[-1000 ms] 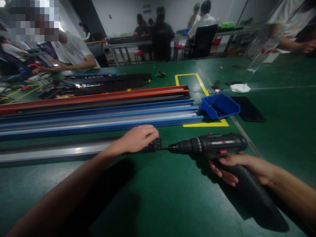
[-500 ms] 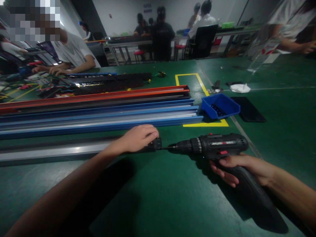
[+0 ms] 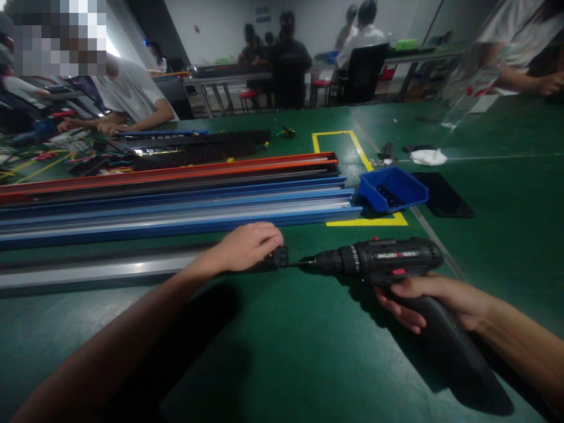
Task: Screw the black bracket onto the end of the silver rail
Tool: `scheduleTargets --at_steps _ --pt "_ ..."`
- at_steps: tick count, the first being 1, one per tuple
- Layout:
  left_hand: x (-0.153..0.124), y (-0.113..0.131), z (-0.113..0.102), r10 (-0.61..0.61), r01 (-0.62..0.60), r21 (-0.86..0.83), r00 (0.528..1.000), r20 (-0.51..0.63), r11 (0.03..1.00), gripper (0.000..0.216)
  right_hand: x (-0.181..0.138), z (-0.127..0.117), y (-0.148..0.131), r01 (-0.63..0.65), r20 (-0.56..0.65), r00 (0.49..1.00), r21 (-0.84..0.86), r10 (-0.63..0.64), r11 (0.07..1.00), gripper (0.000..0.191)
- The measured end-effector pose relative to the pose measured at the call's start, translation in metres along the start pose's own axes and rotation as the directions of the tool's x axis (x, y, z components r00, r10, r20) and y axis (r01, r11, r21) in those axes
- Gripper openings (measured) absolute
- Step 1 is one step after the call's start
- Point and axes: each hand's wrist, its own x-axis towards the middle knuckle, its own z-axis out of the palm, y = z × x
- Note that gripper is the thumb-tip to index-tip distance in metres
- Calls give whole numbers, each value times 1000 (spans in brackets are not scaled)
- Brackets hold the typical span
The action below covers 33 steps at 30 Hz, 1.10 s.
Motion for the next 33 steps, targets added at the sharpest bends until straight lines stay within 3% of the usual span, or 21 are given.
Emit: scheduleTargets --at_steps 33 --pt "0 2 -1 -11 11 -9 1000 -11 1000 41 0 -6 2 -12 12 1000 -11 12 1000 28"
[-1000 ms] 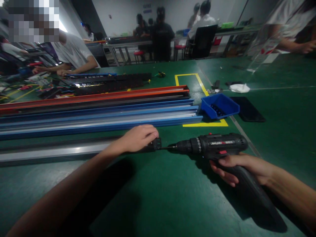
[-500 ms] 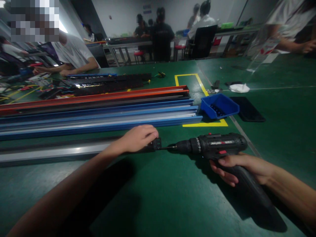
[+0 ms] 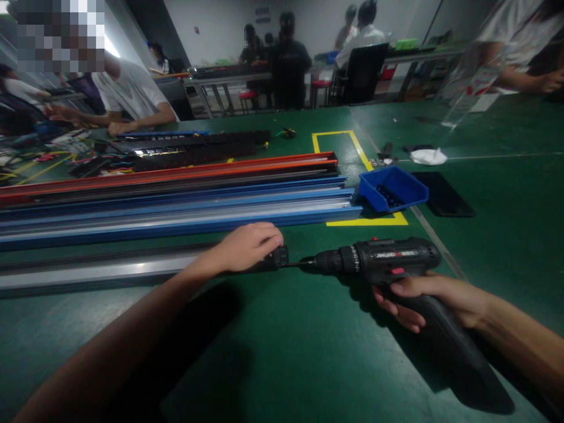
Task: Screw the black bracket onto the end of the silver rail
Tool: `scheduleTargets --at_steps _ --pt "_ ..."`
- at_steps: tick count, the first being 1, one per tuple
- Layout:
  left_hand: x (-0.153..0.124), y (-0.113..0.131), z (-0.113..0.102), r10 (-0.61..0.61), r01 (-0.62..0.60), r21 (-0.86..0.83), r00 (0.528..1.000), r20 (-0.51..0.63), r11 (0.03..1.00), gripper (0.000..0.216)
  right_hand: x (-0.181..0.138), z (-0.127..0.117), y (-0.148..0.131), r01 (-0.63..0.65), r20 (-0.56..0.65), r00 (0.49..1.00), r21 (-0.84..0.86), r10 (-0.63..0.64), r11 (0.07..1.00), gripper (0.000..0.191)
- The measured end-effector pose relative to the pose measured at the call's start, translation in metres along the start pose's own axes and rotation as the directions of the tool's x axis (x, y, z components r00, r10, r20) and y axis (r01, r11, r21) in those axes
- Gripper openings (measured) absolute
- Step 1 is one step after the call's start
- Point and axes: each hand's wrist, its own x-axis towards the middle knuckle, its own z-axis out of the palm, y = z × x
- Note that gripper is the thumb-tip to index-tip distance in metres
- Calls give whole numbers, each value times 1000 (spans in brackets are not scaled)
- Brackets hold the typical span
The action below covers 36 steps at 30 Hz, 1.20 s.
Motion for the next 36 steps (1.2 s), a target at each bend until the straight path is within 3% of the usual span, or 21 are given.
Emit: scheduleTargets --at_steps 36 --pt "-1 -1 1 5 -5 5 1000 -1 1000 42 0 0 -3 -28 -29 999 12 28 1000 32"
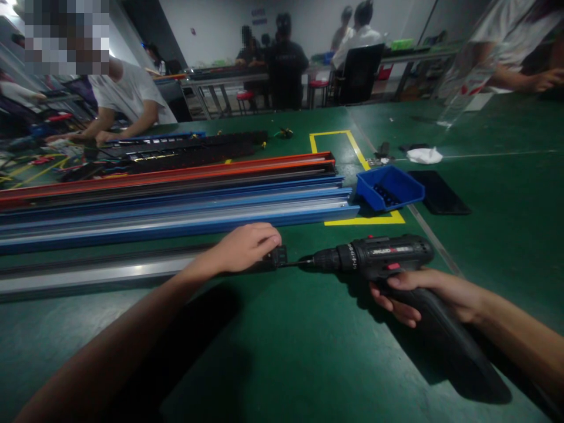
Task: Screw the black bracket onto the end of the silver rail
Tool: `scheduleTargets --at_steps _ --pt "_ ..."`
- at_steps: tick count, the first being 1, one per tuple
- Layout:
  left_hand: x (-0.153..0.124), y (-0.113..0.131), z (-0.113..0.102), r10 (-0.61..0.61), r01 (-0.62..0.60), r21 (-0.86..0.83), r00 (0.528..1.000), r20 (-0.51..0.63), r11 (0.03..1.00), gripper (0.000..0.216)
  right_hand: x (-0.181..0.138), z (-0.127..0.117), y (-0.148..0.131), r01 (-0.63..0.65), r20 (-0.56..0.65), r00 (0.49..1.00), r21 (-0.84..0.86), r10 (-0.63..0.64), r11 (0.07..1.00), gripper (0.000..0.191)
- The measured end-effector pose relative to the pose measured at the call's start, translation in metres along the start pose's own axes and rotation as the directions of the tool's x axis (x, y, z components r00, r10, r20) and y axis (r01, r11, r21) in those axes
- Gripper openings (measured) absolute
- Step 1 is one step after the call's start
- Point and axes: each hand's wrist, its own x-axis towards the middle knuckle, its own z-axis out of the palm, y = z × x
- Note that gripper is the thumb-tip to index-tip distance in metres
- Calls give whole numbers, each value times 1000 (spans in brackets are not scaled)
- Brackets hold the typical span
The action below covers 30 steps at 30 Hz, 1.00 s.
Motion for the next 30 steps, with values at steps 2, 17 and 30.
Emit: scheduleTargets --at_steps 2,17,30 --pt "0 0 0 0 0 -2 1000 -2 1000 42 0 0 0 -3 2 1000 5 3 1000 32" --pt "0 -2 0 3 -3 1 1000 8 1000 43 1 3 -3 -23 -4 1000 99 24 995 31" --pt "0 -2 0 8 -8 15 1000 -1 1000 43 2 4 -3 -25 6 1000 104 25 994 30"
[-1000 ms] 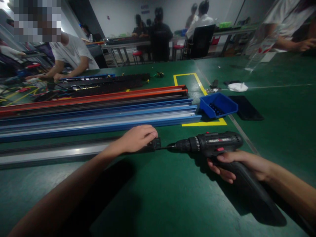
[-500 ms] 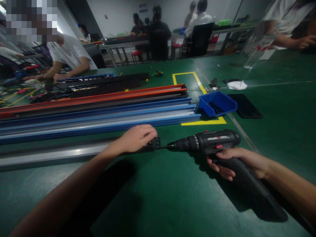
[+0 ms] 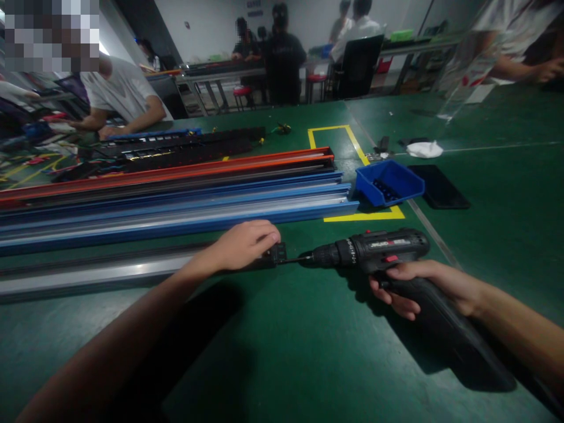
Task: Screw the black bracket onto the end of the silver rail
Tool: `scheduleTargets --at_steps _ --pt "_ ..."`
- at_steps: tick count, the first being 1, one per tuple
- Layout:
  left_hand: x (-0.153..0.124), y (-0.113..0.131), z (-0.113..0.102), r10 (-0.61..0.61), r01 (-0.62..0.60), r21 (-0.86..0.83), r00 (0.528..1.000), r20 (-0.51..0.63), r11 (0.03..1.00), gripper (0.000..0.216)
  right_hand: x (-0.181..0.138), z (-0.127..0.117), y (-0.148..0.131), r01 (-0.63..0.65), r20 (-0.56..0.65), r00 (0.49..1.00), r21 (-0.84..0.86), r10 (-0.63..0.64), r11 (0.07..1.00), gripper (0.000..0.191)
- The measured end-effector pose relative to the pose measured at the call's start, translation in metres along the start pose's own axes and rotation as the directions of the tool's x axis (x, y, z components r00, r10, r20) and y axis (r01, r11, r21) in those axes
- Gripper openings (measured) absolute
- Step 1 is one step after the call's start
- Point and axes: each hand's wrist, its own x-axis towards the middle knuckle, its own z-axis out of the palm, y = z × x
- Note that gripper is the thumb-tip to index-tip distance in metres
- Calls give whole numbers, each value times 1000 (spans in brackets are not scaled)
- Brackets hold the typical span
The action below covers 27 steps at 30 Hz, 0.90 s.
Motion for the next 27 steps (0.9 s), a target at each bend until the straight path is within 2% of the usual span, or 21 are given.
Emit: scheduleTargets --at_steps 27 --pt "0 2 -1 -14 14 -5 1000 2 1000 42 0 -1 -1 -25 -6 1000 31 25 999 31"
